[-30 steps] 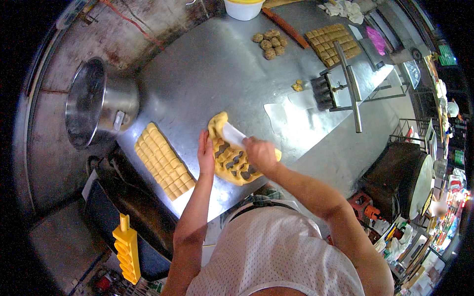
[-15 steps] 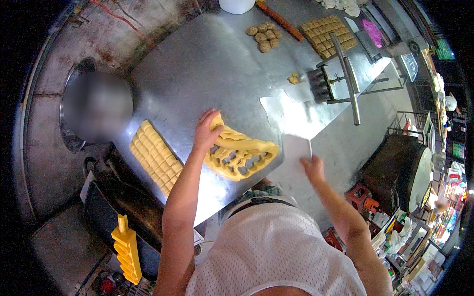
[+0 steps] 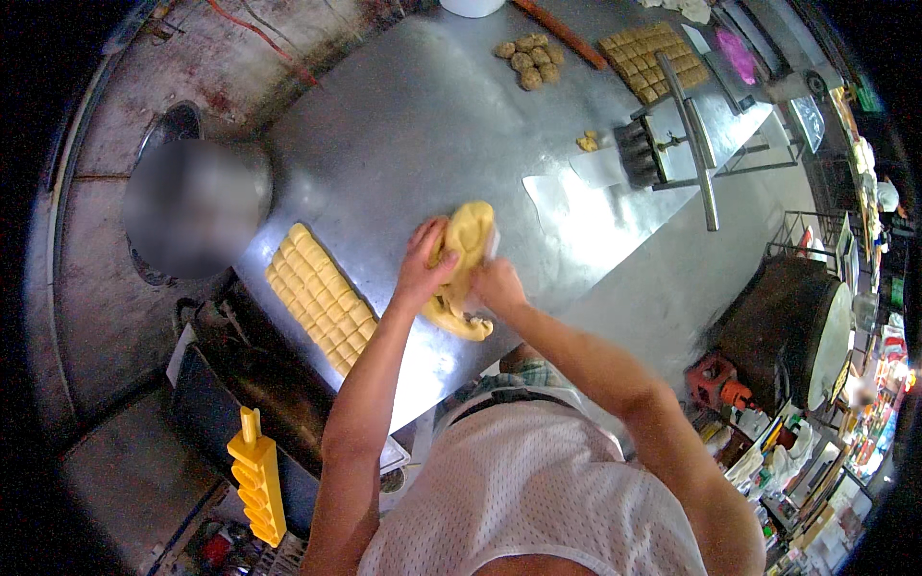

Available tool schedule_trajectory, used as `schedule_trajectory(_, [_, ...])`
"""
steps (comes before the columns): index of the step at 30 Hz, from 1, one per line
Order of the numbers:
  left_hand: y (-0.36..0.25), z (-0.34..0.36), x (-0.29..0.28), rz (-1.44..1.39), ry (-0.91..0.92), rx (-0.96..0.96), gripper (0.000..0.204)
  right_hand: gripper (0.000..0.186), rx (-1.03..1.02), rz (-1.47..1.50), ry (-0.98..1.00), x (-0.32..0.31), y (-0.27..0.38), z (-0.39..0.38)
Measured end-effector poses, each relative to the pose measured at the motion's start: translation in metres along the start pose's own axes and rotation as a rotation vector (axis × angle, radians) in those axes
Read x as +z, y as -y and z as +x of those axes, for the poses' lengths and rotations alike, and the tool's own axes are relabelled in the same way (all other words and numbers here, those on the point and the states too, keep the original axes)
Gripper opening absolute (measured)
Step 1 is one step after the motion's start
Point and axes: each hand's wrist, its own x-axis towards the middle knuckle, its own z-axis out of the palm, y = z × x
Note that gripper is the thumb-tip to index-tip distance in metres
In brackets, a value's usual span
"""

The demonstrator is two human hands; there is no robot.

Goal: The person packs yellow buns into plastic bags at a market stall, then moves to a kitchen area to use a manual press to cut dough into small rectangular pieces.

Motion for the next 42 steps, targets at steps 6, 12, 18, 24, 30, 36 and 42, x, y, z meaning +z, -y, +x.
schedule_trajectory(6, [-0.002,0.011,0.005,-0.094,-0.082,-0.120,0.077,0.031,-0.033,-0.151,0.354,-0.036,0.040,0.037])
schedule_trajectory(12, [-0.040,0.011,0.015,0.463,-0.282,-0.116,0.081,0.038,0.284,0.349,0.112,-0.101,-0.119,-0.035])
schedule_trajectory(18, [-0.034,0.018,0.001,0.580,0.180,0.180,0.061,0.033,0.420,0.544,0.113,-0.027,-0.087,-0.149])
schedule_trajectory(24, [0.007,0.042,-0.003,0.316,0.271,0.177,0.053,0.029,0.402,0.634,0.038,0.094,-0.023,-0.038])
schedule_trajectory(30, [-0.001,0.055,-0.036,0.237,0.365,0.002,0.061,0.034,0.319,1.044,0.171,0.058,0.062,-0.035])
schedule_trajectory(36, [-0.012,-0.091,-0.020,0.210,-0.305,0.000,0.092,0.041,0.406,0.503,0.017,-0.011,-0.032,-0.085])
schedule_trajectory(42, [-0.010,-0.124,0.046,0.127,-0.425,-0.208,0.104,0.047,-0.138,-0.430,-0.247,-0.120,-0.070,0.081])
